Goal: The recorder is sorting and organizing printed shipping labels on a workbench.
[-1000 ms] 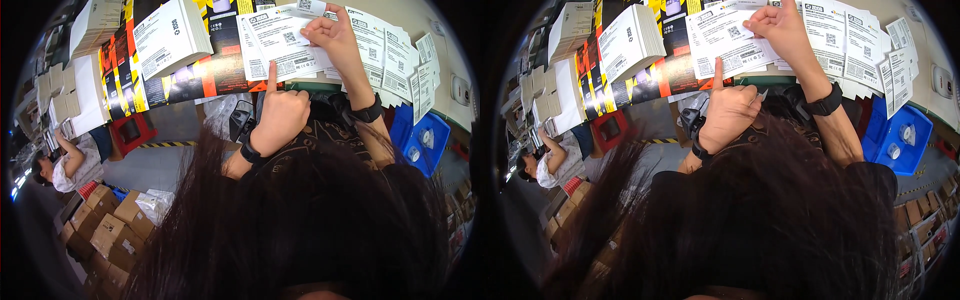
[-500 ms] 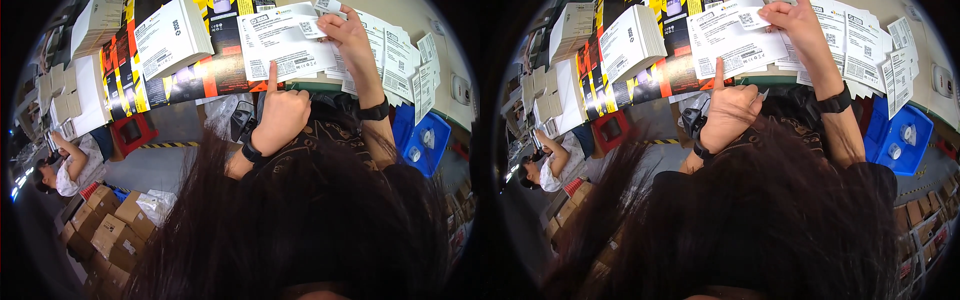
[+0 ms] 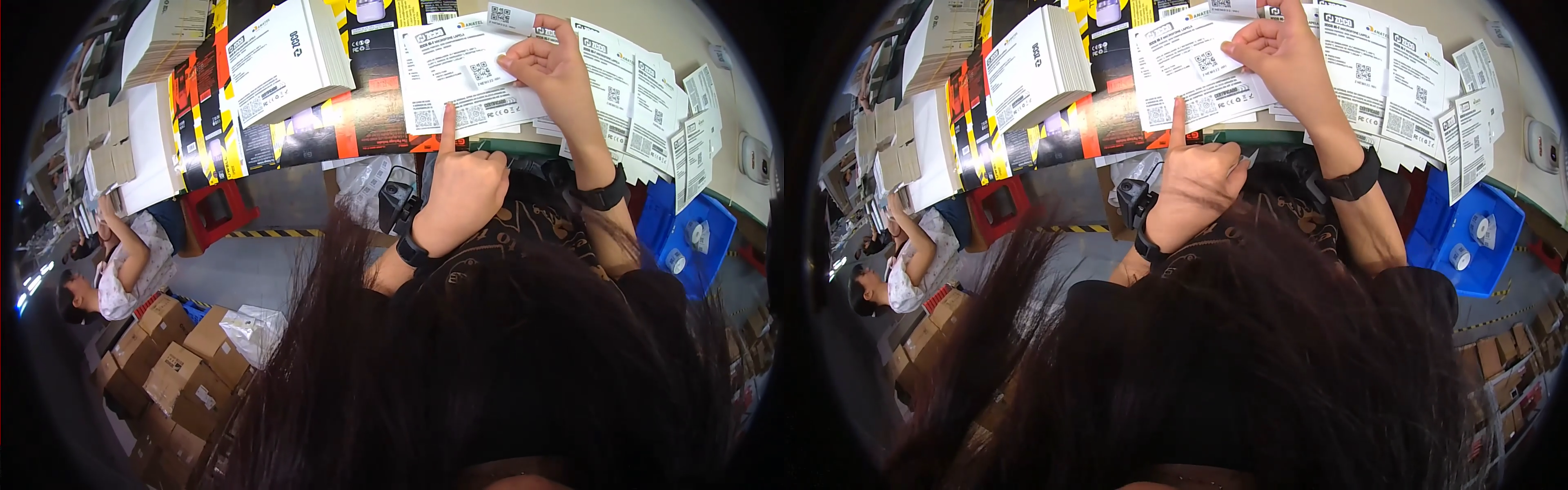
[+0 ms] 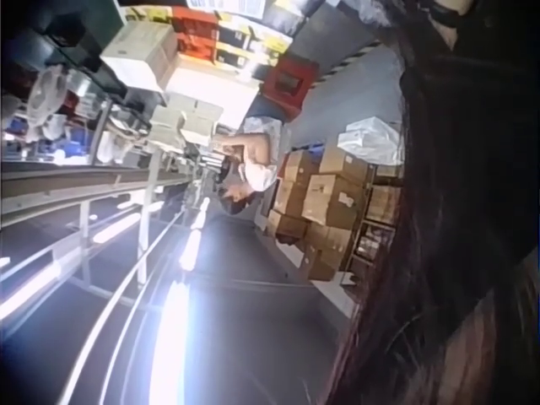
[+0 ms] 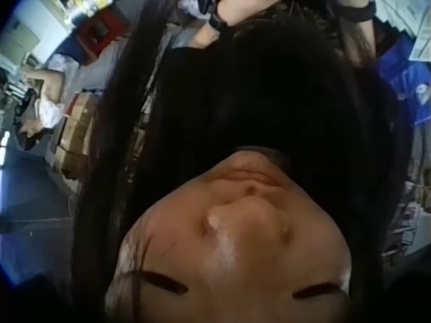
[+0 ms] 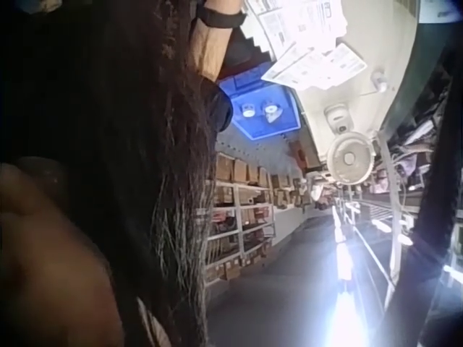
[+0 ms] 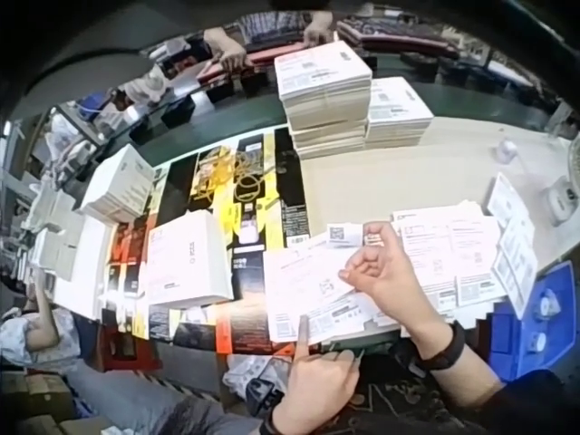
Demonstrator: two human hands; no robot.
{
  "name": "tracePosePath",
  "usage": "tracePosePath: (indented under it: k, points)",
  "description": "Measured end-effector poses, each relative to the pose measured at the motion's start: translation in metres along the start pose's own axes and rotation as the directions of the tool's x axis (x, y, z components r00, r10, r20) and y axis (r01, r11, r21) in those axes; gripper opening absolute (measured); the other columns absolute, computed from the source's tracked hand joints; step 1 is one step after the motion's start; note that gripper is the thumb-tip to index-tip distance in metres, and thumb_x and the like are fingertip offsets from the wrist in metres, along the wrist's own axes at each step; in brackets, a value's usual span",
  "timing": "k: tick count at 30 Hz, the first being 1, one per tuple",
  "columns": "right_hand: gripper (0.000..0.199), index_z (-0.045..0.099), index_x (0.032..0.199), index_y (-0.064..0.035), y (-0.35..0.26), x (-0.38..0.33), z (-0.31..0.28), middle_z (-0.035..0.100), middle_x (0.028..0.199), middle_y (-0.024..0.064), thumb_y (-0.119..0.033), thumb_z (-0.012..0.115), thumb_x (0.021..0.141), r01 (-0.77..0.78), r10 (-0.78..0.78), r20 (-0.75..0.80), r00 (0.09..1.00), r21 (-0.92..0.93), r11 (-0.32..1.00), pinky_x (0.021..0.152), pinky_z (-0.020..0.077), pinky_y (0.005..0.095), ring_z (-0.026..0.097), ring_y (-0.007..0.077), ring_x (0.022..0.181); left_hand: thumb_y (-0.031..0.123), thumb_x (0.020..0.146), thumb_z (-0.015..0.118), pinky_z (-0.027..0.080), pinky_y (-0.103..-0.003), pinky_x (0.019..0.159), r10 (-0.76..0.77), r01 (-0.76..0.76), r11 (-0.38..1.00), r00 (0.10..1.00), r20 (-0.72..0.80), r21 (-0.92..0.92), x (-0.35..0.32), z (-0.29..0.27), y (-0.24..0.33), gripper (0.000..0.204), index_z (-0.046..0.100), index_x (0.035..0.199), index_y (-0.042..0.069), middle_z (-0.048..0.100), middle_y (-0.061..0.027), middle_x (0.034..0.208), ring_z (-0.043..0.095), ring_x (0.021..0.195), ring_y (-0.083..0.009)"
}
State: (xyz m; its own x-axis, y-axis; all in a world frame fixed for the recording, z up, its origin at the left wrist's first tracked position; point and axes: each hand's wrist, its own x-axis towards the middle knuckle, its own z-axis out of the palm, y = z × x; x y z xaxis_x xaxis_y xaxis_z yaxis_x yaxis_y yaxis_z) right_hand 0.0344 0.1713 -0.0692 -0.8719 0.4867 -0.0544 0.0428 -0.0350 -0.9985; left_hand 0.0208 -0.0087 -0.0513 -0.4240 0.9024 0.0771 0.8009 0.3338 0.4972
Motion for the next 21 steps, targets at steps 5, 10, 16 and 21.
tracePosePath:
  k: [5, 10, 16, 21]
  points:
    - [0.049, 0.033, 0.116, 0.0023, -0.003, 0.0, 0.006, 0.06, 0.079, 0.0073, 0.001, 0.064, 0.078, -0.022, 0.022, 0.006, 1.0, -0.028, 0.999, 0.061, 0.0469, 0.0195, 0.058, 0.0081, 0.069, 0.013, 0.069, 0.065, 0.013, -0.051, 0.11, -0.025, 0.025, 1.0, 1.0, -0.005, -0.013, -0.001, 0.002, -0.002, 0.02, 0.049, 0.059, 0.008, 0.053, -0.0062, 0.049, 0.055, 0.047, -0.0247]
    - [0.048, 0.034, 0.115, 0.0012, 0.0, -0.001, 0.007, 0.06, 0.079, 0.0068, 0.0, 0.065, 0.079, -0.014, 0.014, -0.007, 1.0, -0.044, 0.999, 0.061, 0.0465, 0.0192, 0.057, 0.0075, 0.068, 0.013, 0.069, 0.065, 0.013, -0.051, 0.11, -0.038, 0.038, 0.999, 0.999, -0.014, -0.038, 0.0, 0.003, 0.0, 0.02, 0.049, 0.059, 0.009, 0.052, -0.0059, 0.049, 0.055, 0.047, -0.0247]
    - [0.046, 0.034, 0.114, 0.0003, -0.001, -0.002, 0.011, 0.06, 0.079, 0.0064, 0.0, 0.065, 0.079, 0.013, -0.015, -0.021, 1.0, -0.083, 0.996, 0.06, 0.0458, 0.0185, 0.056, 0.0065, 0.067, 0.012, 0.069, 0.065, 0.014, -0.051, 0.11, -0.033, 0.032, 0.999, 0.999, -0.015, -0.031, 0.0, 0.002, 0.0, 0.019, 0.049, 0.059, 0.009, 0.052, -0.0055, 0.049, 0.055, 0.047, -0.0247]
    - [0.045, 0.035, 0.113, 0.0002, -0.002, -0.003, 0.013, 0.059, 0.078, 0.0062, 0.0, 0.065, 0.079, 0.009, -0.013, -0.037, 0.999, -0.107, 0.994, 0.06, 0.0453, 0.0179, 0.055, 0.0062, 0.066, 0.012, 0.069, 0.065, 0.013, -0.051, 0.11, -0.036, 0.035, 0.999, 0.999, -0.015, -0.04, -0.001, 0.002, 0.0, 0.019, 0.049, 0.059, 0.009, 0.051, -0.0055, 0.048, 0.055, 0.047, -0.0247]
